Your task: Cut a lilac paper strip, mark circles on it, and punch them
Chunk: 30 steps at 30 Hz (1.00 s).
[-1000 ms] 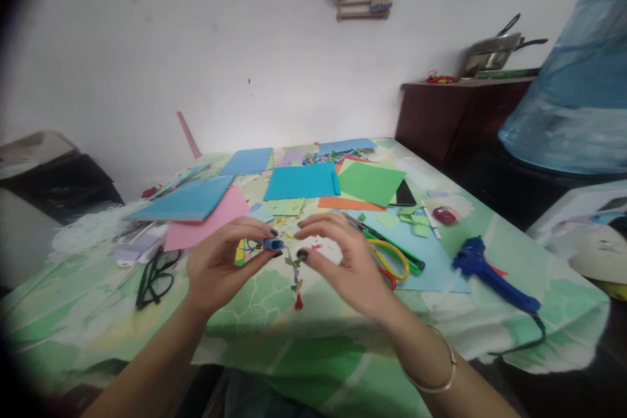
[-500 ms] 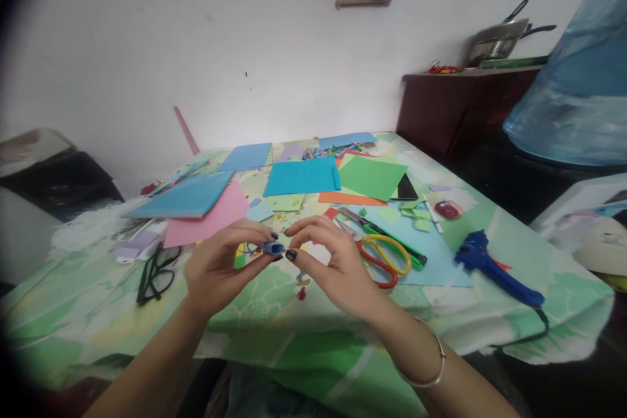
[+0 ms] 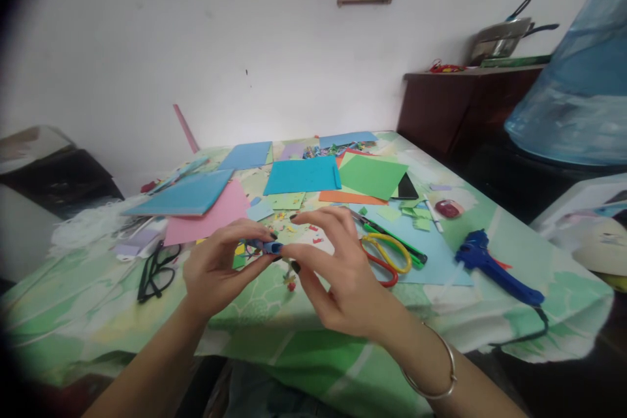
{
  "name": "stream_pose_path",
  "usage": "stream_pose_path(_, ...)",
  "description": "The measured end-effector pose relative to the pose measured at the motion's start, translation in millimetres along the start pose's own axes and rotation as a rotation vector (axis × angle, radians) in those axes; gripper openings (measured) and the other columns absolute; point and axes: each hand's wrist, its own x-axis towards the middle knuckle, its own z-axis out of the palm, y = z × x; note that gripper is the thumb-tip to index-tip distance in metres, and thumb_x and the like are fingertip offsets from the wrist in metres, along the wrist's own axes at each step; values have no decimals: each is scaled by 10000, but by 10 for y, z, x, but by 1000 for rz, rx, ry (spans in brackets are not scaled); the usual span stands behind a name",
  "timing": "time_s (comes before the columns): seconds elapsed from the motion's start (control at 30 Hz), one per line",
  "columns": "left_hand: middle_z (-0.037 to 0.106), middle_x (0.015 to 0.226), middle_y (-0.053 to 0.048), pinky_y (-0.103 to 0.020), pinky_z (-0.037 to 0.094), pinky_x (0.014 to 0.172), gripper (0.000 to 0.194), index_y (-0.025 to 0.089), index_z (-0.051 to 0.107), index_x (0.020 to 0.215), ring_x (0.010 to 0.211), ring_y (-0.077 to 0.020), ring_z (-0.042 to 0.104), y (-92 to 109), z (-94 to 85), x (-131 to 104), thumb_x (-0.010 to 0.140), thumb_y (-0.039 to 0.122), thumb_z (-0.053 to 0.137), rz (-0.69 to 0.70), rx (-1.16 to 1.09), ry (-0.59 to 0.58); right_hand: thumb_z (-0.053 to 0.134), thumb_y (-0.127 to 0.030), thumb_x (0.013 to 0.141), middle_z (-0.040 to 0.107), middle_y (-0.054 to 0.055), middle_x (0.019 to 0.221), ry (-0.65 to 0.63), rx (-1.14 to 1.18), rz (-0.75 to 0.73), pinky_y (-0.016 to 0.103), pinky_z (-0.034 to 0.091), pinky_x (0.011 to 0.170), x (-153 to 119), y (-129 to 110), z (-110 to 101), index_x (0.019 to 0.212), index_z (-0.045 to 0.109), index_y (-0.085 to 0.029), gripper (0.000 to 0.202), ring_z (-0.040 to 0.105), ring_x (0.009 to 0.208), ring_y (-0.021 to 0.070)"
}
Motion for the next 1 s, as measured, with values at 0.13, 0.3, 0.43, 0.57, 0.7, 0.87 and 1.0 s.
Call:
stream_pose_path(0.13,648,898,-51,-373,515,776,387,203,594,1017,867,-196,614,-2,8,-8,705,-8,687,-15,-13,-4,536,-52,762,456,125,1262,-40,-61,-37,500,348,984,-3,-14,35,1085,618,-177,355,401,1178,279)
stream_pose_path(0.3,638,870,-39,-349,519,736,391,202,587,1013,827,-179,612,17,14,-23,697,0,700,-51,-28,-6,531,-64,780,451,121,1260,-43,-46,-29,494,343,992,24,-6,59,1073,599,-173,319,406,1174,264)
stream_pose_path(0.43,645,871,-43,-334,520,729,389,175,584,1007,819,-167,613,53,25,-14,692,-27,691,34,13,-13,532,-60,781,441,124,1272,-63,-57,-29,488,345,999,5,-25,64,1062,589,-159,304,399,1180,261)
stream_pose_path(0.57,644,880,-54,-323,519,746,389,143,576,1020,838,-156,605,85,31,3,695,-42,682,160,135,-14,549,-47,763,403,154,1319,-49,-177,-34,520,348,992,-38,-53,83,1088,573,-135,338,363,1208,309)
stream_pose_path(0.7,644,874,-51,-312,527,735,378,151,565,1026,836,-153,605,89,45,-1,711,-26,676,176,156,-16,540,-37,754,397,194,1325,-64,-300,-57,569,370,922,-33,-92,90,1044,589,-115,305,367,1190,366)
stream_pose_path(0.87,640,872,-43,-306,531,746,371,165,563,1019,838,-150,611,42,60,-31,716,-18,673,163,176,-12,540,-50,779,416,182,1318,-77,-280,-33,565,363,930,-9,-111,54,1044,620,-129,289,365,1207,362)
stream_pose_path(1.0,647,864,-36,-322,535,742,367,194,577,1007,832,-159,619,-16,34,-58,714,-2,679,129,152,37,539,-58,796,478,134,1261,-16,-92,22,479,384,951,10,-55,-8,1050,641,-167,294,431,1177,271)
